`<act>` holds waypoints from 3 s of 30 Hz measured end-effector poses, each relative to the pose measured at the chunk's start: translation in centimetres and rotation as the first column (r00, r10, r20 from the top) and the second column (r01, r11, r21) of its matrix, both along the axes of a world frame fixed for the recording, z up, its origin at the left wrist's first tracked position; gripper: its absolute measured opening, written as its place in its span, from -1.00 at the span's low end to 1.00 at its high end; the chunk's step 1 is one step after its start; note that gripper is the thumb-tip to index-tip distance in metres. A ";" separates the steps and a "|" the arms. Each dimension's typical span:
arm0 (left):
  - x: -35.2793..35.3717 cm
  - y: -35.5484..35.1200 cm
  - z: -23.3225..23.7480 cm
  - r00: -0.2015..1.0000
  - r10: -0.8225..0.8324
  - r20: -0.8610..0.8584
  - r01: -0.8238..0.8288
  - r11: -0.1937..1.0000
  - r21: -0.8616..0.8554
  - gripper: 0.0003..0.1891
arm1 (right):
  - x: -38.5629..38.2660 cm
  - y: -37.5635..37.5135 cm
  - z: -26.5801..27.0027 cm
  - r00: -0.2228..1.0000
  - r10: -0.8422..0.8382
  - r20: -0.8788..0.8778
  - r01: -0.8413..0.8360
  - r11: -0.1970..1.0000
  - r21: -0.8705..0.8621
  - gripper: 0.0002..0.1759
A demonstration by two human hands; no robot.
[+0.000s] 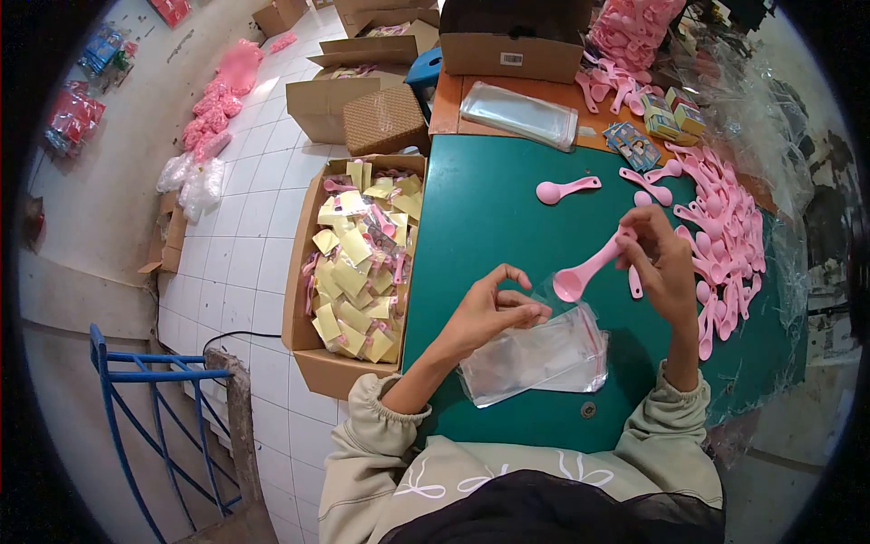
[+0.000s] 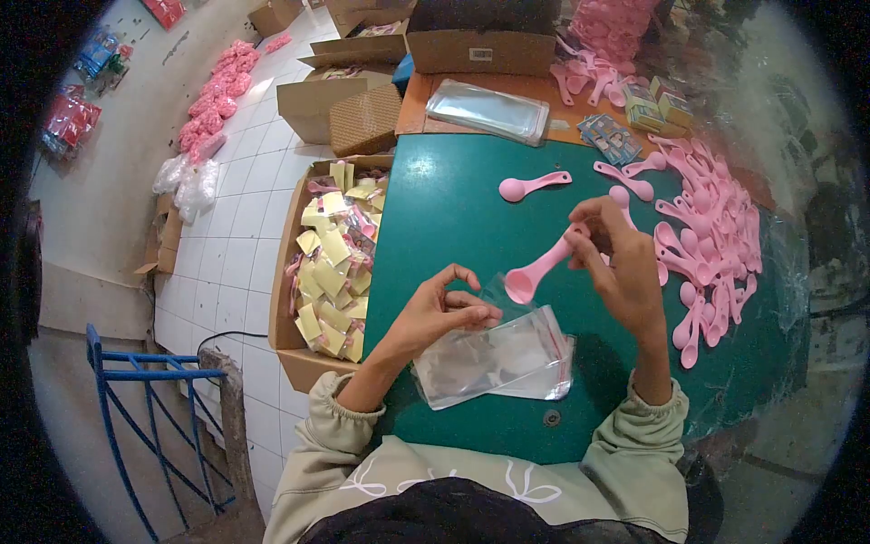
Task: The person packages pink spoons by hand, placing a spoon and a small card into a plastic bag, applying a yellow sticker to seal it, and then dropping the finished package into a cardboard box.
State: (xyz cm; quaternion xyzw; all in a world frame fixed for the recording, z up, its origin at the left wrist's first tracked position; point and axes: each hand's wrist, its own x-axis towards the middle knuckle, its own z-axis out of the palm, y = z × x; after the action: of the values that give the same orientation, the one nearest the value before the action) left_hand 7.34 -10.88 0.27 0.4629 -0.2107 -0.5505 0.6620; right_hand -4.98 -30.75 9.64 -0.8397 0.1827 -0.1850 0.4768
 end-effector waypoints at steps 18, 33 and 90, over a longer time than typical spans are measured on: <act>-0.3 -0.2 -0.2 0.941 -0.025 0.337 0.018 1.000 0.025 -0.70 | 1.1 2.5 -1.8 0.989 0.141 0.054 -0.144 0.988 0.049 -0.79; 0.6 0.9 3.5 0.978 0.117 0.175 -0.101 0.990 -0.097 -0.59 | 4.9 -3.2 -3.8 0.706 0.605 0.370 -0.677 0.730 0.098 -0.37; 0.5 2.7 3.2 0.838 -0.135 0.529 0.149 0.989 0.017 -0.70 | 0.9 3.7 3.9 0.837 0.481 -0.261 -0.535 0.821 -0.201 -0.75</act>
State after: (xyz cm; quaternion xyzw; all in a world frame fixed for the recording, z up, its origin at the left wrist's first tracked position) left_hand 7.88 -8.14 3.46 0.5713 -0.4251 -0.4468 0.5415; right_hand -4.04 -27.02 13.52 -0.9282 -0.0287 0.0114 0.3709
